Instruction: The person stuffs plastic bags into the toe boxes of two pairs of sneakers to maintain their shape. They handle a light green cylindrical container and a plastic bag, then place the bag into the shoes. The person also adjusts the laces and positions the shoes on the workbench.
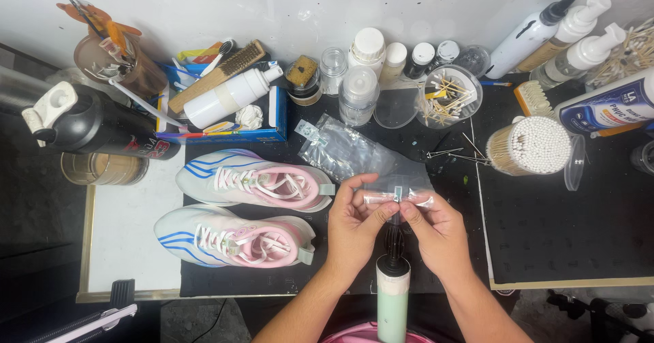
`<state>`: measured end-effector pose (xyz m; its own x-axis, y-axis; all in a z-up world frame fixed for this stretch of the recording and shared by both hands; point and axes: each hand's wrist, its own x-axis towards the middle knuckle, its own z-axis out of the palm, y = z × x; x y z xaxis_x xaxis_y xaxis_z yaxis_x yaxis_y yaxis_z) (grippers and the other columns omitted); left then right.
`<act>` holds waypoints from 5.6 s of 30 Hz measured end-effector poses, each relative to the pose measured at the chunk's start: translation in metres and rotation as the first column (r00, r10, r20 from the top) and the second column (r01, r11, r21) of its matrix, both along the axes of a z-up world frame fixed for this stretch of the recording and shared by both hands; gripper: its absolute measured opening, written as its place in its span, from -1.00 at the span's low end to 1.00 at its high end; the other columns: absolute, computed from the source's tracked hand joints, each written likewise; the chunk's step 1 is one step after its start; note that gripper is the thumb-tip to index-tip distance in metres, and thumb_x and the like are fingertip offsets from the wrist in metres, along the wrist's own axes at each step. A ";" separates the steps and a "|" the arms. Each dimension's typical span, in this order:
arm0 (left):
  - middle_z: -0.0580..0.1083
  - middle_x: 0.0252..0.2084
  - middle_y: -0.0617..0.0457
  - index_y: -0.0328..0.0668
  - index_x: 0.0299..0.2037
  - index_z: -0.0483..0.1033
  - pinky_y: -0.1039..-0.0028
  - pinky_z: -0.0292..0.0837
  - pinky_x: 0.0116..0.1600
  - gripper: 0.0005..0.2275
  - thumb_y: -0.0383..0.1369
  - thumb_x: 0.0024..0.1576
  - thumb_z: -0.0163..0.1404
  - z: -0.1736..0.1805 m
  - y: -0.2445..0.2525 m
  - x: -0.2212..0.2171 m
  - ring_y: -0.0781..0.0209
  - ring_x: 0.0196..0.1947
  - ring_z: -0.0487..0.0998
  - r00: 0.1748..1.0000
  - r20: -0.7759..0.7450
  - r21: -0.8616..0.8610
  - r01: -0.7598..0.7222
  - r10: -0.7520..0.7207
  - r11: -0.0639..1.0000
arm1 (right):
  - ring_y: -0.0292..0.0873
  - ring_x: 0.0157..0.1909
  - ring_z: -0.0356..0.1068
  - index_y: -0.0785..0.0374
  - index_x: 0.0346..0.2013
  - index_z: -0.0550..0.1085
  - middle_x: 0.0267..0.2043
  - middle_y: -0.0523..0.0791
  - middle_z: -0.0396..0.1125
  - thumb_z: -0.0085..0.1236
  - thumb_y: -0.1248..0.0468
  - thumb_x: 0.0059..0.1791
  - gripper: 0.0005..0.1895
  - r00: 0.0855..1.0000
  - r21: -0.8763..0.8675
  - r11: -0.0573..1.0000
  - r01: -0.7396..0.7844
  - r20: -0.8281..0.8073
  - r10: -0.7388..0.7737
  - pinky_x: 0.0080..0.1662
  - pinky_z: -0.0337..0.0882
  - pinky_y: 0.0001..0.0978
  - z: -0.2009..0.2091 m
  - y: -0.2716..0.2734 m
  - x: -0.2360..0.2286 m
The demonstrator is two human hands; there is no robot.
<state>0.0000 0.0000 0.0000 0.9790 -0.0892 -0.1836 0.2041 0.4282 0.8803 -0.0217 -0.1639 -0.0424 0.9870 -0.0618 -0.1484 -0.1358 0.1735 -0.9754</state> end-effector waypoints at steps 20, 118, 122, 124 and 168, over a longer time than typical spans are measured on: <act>0.59 -0.13 -0.12 -0.27 0.35 0.22 0.54 0.48 -0.19 -0.44 -0.60 0.14 0.14 0.012 0.009 -0.012 0.30 -0.21 0.61 0.983 -0.092 -0.019 0.156 -0.158 0.988 | -0.22 -0.18 0.49 0.22 0.05 0.48 -0.10 -0.13 0.49 0.10 0.24 -0.07 -0.61 0.926 0.340 0.922 -0.185 -0.255 0.280 -0.16 0.54 -0.30 0.030 -0.009 -0.005; 0.69 -0.09 0.01 -0.11 0.24 0.48 0.48 0.52 0.07 -0.38 -0.29 -0.10 0.35 0.026 0.030 -0.034 0.37 -0.09 0.68 0.904 -0.140 0.520 0.414 -0.404 0.747 | -0.11 -0.54 0.11 0.11 -0.59 0.16 -0.68 -0.13 0.02 -0.14 0.05 0.12 -0.58 1.000 0.460 0.888 0.019 -0.028 -0.007 -0.30 0.26 -0.22 0.057 -0.027 0.043; 0.69 -0.08 0.03 -0.13 0.23 0.49 0.48 0.52 0.07 -0.38 -0.30 -0.12 0.34 0.028 0.043 -0.042 0.39 -0.09 0.68 0.888 -0.154 0.510 0.447 -0.434 0.734 | -0.15 -0.51 0.08 0.09 -0.55 0.14 -0.64 -0.17 -0.01 -0.15 0.07 0.19 -0.56 0.990 0.496 0.868 0.028 0.108 -0.093 -0.26 0.23 -0.22 0.085 -0.071 0.057; 0.68 -0.02 0.02 -0.17 0.24 0.49 0.47 0.49 0.11 -0.38 -0.32 -0.10 0.33 0.029 0.048 -0.048 0.39 -0.04 0.65 0.892 -0.101 0.478 0.432 -0.441 0.765 | -0.17 -0.48 0.06 0.09 -0.53 0.14 -0.61 -0.18 -0.02 -0.17 0.05 0.25 -0.53 0.972 0.511 0.855 0.090 0.140 -0.186 -0.22 0.22 -0.24 0.100 -0.069 0.055; 0.62 0.06 -0.13 -0.27 0.25 0.45 0.35 0.53 0.05 -0.36 -0.29 -0.06 0.38 0.008 0.051 -0.058 0.15 0.02 0.68 0.932 0.206 0.656 0.094 -0.297 0.749 | 0.13 0.29 0.29 0.19 0.44 0.13 0.31 0.16 0.23 0.32 0.12 -0.04 -0.16 0.982 0.574 0.804 -0.153 0.177 0.061 0.33 0.25 0.10 0.072 -0.027 0.032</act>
